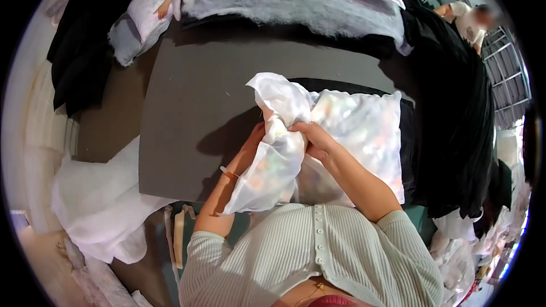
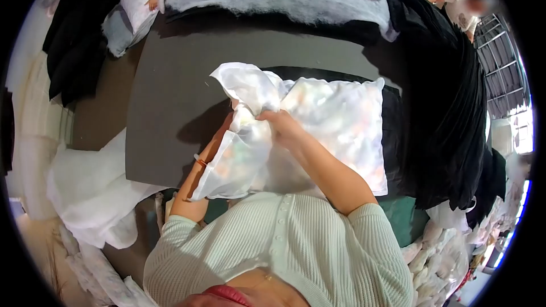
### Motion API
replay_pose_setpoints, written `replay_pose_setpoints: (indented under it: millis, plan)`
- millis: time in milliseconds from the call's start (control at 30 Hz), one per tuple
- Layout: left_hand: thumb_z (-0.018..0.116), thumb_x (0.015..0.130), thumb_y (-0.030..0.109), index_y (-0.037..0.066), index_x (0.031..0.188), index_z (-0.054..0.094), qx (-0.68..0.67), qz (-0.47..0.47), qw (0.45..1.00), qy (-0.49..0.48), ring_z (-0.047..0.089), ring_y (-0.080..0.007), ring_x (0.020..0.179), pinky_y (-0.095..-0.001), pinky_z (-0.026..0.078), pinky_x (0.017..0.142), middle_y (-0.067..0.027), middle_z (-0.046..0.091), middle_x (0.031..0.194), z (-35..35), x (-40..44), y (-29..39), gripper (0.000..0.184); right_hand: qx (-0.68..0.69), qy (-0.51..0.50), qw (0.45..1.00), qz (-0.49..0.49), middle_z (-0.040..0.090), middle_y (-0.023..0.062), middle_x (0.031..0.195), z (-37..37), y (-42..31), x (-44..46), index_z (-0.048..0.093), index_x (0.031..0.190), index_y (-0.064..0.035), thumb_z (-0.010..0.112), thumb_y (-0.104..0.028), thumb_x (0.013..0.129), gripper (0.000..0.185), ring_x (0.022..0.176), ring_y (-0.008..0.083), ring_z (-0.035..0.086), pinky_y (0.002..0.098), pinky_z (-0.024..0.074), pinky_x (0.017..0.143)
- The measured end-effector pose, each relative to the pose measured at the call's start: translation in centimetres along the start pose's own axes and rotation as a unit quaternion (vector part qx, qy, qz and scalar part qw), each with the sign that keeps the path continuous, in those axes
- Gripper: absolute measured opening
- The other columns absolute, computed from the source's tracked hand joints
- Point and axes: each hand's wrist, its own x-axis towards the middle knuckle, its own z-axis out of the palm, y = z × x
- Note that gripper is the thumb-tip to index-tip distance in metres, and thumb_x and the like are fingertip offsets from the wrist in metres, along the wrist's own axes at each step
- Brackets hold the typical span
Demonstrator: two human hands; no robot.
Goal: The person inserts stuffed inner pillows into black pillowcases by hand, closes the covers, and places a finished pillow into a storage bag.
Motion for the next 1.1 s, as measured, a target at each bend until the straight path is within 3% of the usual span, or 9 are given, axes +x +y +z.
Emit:
replay_pose_setpoints:
  millis: [167, 333, 567, 633, 733, 800, 900, 1033, 1100]
  plan:
    - [0.057, 0.094, 0.032, 0.004, 0.129, 0.055, 0.023, -0.058, 0.998, -0.004, 0.053, -0.0198, 0.115, -0.0348, 0.042, 0.099, -0.0096, 0.057, 0.126, 0.1, -3.5, -1.0, 0.046, 0.211, 0.009, 0.976, 0.048, 0.055, 0.0190, 0.126, 1.4, -0.4, 1.0, 0.045, 0.131, 0.0038, 0.062, -0.013, 0.081, 0.055, 0.115, 0.0304, 0.057, 0.0439, 0.0464, 0.100]
    - [0.058, 0.094, 0.029, 0.005, 0.132, 0.053, 0.048, -0.189, 0.981, 0.008, 0.050, -0.0202, 0.122, -0.0355, 0.039, 0.103, -0.0096, 0.054, 0.131, -3.6, -3.9, -0.5, 0.046, 0.123, -0.035, 0.992, -0.002, 0.056, 0.0144, 0.128, 1.2, 2.5, 3.1, 0.044, 0.133, 0.0012, 0.064, -0.018, 0.085, 0.055, 0.118, 0.0281, 0.055, 0.0444, 0.0403, 0.103]
    - [0.052, 0.097, 0.036, 0.007, 0.140, 0.044, -0.121, -0.033, 0.992, -0.013, 0.050, -0.0193, 0.123, -0.0340, 0.038, 0.106, -0.0078, 0.054, 0.133, -6.9, 4.3, 0.1, 0.053, 0.083, -0.156, 0.984, 0.008, 0.055, 0.0093, 0.129, -0.4, 2.6, 2.8, 0.044, 0.135, -0.0054, 0.068, -0.017, 0.088, 0.054, 0.119, 0.0248, 0.054, 0.0444, 0.0415, 0.102]
    - [0.051, 0.098, 0.037, 0.004, 0.136, 0.045, 0.199, 0.108, 0.973, -0.036, 0.054, -0.0209, 0.117, -0.0358, 0.044, 0.101, -0.0102, 0.054, 0.131, -6.0, 5.6, -2.0, 0.051, 0.086, -0.145, 0.986, 0.019, 0.057, 0.0077, 0.126, -0.9, 2.6, 2.0, 0.046, 0.133, -0.0062, 0.068, -0.012, 0.088, 0.051, 0.117, 0.0234, 0.055, 0.0438, 0.0438, 0.100]
    - [0.052, 0.098, 0.036, 0.005, 0.135, 0.045, -0.109, 0.002, 0.994, 0.010, 0.057, -0.0205, 0.111, -0.0335, 0.050, 0.094, -0.0089, 0.053, 0.129, -4.2, 5.4, -0.6, 0.049, -0.051, -0.140, 0.989, 0.004, 0.053, 0.0098, 0.133, -1.7, 1.6, 1.9, 0.042, 0.139, -0.0060, 0.069, -0.025, 0.089, 0.060, 0.122, 0.0259, 0.052, 0.0458, 0.0384, 0.107]
    - [0.054, 0.098, 0.029, 0.005, 0.133, 0.047, -0.080, -0.010, 0.996, 0.045, 0.059, -0.0188, 0.106, -0.0311, 0.053, 0.088, -0.0079, 0.055, 0.125, -2.3, 4.6, 1.2, 0.043, -0.051, -0.145, 0.988, 0.019, 0.054, 0.0107, 0.131, -0.7, -1.6, -0.2, 0.042, 0.138, -0.0044, 0.068, -0.027, 0.089, 0.060, 0.120, 0.0254, 0.053, 0.0443, 0.0402, 0.105]
    - [0.059, 0.093, 0.018, 0.005, 0.120, 0.053, 0.037, 0.190, 0.981, 0.011, 0.054, -0.0137, 0.102, -0.0305, 0.050, 0.087, -0.0058, 0.057, 0.113, 0.3, 3.3, 3.4, 0.030, -0.005, -0.152, 0.985, 0.076, 0.055, 0.0136, 0.127, -1.1, -6.0, -0.7, 0.041, 0.136, -0.0002, 0.064, -0.036, 0.091, 0.062, 0.113, 0.0266, 0.058, 0.0410, 0.0446, 0.101]
    - [0.063, 0.091, 0.019, 0.005, 0.117, 0.056, 0.148, 0.087, 0.985, -0.039, 0.054, -0.0121, 0.102, -0.0287, 0.049, 0.085, -0.0032, 0.057, 0.113, -0.7, 2.8, 3.7, 0.031, -0.076, 0.054, 0.996, -0.010, 0.059, 0.0122, 0.118, 2.0, -4.3, -0.7, 0.046, 0.129, 0.0006, 0.056, -0.022, 0.091, 0.046, 0.109, 0.0232, 0.060, 0.0414, 0.0485, 0.097]
    - [0.062, 0.091, 0.018, 0.004, 0.117, 0.056, 0.103, 0.043, 0.993, -0.047, 0.053, -0.0115, 0.102, -0.0277, 0.048, 0.085, -0.0026, 0.057, 0.113, 1.1, 1.1, 6.3, 0.030, -0.032, 0.001, 0.999, -0.001, 0.059, 0.0125, 0.117, 1.3, -2.9, 0.2, 0.045, 0.130, 0.0018, 0.055, -0.017, 0.088, 0.047, 0.109, 0.0239, 0.060, 0.0420, 0.0477, 0.099]
